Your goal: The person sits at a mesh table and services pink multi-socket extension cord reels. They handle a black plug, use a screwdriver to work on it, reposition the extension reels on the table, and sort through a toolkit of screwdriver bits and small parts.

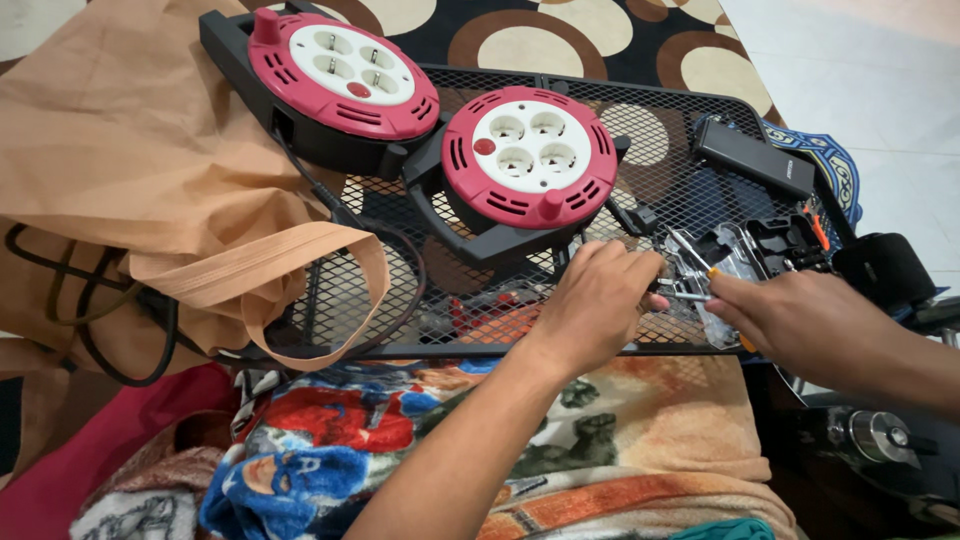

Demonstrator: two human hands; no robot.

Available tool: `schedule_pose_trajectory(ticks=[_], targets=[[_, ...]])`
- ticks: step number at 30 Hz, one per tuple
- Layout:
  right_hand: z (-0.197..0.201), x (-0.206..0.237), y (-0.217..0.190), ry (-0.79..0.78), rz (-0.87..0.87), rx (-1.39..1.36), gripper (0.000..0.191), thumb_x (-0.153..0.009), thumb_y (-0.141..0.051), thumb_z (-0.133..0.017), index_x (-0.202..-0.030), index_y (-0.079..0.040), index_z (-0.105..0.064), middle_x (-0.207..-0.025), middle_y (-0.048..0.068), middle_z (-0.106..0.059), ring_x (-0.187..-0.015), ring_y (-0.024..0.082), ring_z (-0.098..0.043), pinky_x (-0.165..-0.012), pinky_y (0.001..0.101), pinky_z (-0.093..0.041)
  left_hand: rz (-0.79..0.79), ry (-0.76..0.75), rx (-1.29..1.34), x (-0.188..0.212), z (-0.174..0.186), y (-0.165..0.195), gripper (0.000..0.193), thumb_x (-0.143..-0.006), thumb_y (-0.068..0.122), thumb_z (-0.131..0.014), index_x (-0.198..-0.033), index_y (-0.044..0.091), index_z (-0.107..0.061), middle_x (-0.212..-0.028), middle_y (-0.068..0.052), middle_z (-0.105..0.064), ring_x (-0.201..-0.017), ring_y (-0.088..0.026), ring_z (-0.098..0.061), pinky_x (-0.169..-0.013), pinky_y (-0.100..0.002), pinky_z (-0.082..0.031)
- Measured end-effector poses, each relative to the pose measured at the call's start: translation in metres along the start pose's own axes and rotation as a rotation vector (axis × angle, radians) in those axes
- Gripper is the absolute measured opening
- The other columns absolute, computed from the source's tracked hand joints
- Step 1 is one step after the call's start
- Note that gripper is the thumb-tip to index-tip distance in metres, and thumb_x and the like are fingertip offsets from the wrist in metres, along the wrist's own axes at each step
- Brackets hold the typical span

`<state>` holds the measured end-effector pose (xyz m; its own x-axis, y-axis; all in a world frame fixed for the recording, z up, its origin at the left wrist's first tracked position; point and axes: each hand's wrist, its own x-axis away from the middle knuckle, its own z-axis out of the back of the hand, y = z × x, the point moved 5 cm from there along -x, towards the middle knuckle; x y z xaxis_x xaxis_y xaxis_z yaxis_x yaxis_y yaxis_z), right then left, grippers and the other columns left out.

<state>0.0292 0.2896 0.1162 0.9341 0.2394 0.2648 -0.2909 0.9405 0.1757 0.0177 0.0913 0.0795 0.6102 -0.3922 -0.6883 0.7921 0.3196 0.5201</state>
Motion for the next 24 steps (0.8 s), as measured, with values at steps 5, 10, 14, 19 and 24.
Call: schedule_pose_trajectory(ticks=[5, 10, 14, 19, 24], targets=[[-0.034, -0.017, 0.026, -0.309, -0.036, -0.564, 0.038, -0.109, -0.043, -0.043, -0.092, -0.014, -0.061, -0.063, 0.001, -0.054, -0.052, 0.018, -0.054, -0.051, 0.0355, -0.047, -0.108, 0.089, -0.033, 0.002, 0.007, 0.009, 0.021, -0.092, 0.019, -0.068, -0.106, 0.006, -0.061, -0.098, -0.008, -0.066, -0.103, -0.028, -0.06, -0.105, -0.044, -0.041], [-0.049, -0.018, 0.04, -0.712, -0.162, -1.071, 0.048, -0.108, -0.044, -0.043, -0.088, -0.002, -0.055, -0.06, -0.004, -0.032, -0.049, 0.013, -0.031, -0.044, 0.0316, -0.029, -0.123, 0.064, -0.095, 0.004, 0.007, 0.012, 0.018, -0.095, 0.022, -0.068, -0.103, 0.007, -0.061, -0.095, -0.007, -0.066, -0.103, -0.028, -0.061, -0.106, -0.045, -0.041], [-0.015, -0.022, 0.022, -0.198, 0.159, -0.612, 0.028, -0.097, -0.035, -0.055, -0.107, -0.011, -0.065, -0.071, -0.001, -0.062, -0.061, 0.014, -0.058, -0.054, 0.0324, -0.049, 0.025, 0.028, -0.076, 0.0, 0.005, 0.001, 0.02, -0.095, 0.023, -0.069, -0.103, 0.006, -0.063, -0.093, -0.009, -0.066, -0.099, -0.028, -0.061, -0.1, -0.044, -0.042], [0.023, 0.003, -0.013, 0.242, 0.326, 0.157, 0.046, -0.082, -0.028, -0.064, -0.124, -0.012, -0.058, -0.09, 0.006, -0.07, -0.077, 0.024, -0.072, -0.055, 0.0405, -0.053, -0.005, -0.046, -0.079, 0.003, -0.001, 0.002, 0.02, -0.093, 0.023, -0.07, -0.098, 0.006, -0.061, -0.092, -0.01, -0.066, -0.101, -0.03, -0.061, -0.102, -0.045, -0.04], [-0.003, -0.003, -0.006, -0.198, -0.049, 0.265, 0.028, -0.108, -0.04, -0.046, -0.119, -0.016, -0.056, -0.083, 0.002, -0.07, -0.075, 0.018, -0.073, -0.066, 0.0337, -0.054, 0.0, -0.023, -0.071, 0.003, 0.0, 0.001, 0.015, -0.09, 0.015, -0.069, -0.1, 0.007, -0.061, -0.096, -0.008, -0.067, -0.105, -0.028, -0.061, -0.104, -0.044, -0.04]])
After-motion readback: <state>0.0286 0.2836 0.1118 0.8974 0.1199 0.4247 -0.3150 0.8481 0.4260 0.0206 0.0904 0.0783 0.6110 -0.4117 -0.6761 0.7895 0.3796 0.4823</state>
